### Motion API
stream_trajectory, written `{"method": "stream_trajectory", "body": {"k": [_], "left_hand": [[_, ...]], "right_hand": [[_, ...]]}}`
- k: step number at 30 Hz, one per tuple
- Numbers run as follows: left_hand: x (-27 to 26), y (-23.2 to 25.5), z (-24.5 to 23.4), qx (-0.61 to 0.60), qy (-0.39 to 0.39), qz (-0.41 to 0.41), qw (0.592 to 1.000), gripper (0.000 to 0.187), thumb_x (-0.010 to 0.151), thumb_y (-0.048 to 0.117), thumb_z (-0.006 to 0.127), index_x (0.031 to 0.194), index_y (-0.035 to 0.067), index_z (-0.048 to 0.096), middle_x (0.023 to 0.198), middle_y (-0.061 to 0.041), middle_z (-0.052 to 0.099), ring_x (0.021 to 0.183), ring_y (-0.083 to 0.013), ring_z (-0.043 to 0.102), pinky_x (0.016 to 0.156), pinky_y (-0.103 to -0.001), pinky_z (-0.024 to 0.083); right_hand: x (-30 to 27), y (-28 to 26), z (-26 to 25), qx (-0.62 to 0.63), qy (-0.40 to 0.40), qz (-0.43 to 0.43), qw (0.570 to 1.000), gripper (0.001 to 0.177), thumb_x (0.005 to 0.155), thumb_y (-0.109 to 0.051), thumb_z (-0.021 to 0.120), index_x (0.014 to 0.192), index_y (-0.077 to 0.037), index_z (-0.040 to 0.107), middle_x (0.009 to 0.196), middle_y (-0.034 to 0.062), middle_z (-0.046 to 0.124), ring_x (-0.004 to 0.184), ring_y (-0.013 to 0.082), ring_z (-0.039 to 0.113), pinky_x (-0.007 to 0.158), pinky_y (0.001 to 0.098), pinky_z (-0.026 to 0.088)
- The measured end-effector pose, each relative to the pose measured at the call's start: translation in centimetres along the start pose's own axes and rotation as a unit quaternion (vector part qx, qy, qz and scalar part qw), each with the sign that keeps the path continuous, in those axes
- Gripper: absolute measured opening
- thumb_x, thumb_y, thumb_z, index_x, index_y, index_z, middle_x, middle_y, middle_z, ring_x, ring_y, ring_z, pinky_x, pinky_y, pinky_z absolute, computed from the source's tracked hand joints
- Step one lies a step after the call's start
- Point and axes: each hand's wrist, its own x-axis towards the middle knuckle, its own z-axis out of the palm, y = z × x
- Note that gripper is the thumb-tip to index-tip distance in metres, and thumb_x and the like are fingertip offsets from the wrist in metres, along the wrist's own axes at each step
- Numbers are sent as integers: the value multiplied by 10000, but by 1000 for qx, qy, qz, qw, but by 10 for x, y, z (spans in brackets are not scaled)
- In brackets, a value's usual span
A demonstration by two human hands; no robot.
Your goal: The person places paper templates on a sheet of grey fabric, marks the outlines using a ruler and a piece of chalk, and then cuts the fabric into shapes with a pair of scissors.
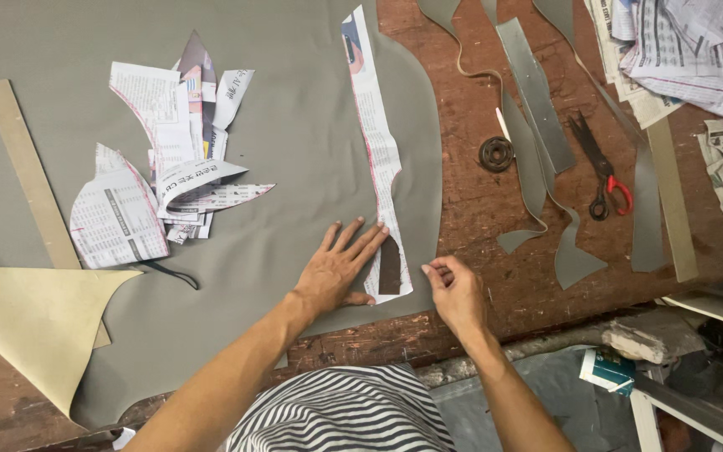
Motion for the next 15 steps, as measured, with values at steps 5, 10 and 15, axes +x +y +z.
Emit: {"method": "stream_trajectory", "body": {"k": [5,10,15], "left_hand": [[5,-1,6,23,45,13,999,1253,680,743,743,1602,94,197,1650,-68,241,1497,-342,214,1199,-571,199],[10,2,4,53,38,2,998,1285,657,765,729,1586,21,242,1662,-104,224,1515,-344,205,1204,-566,202],[13,2,-4,70,16,7,997,1340,597,775,744,1576,35,207,1676,-102,129,1541,-332,103,1218,-594,122]], "right_hand": [[-8,4,12,23,-6,12,1000,185,893,-203,762,988,-46,739,789,79,760,651,155,689,571,321,562],[-13,-7,19,60,33,30,997,186,882,-199,774,962,-34,745,764,79,759,648,158,695,587,316,564],[-24,-35,37,17,-18,-2,1000,431,872,-249,777,1201,-9,634,946,92,704,788,195,688,657,338,593]]}}
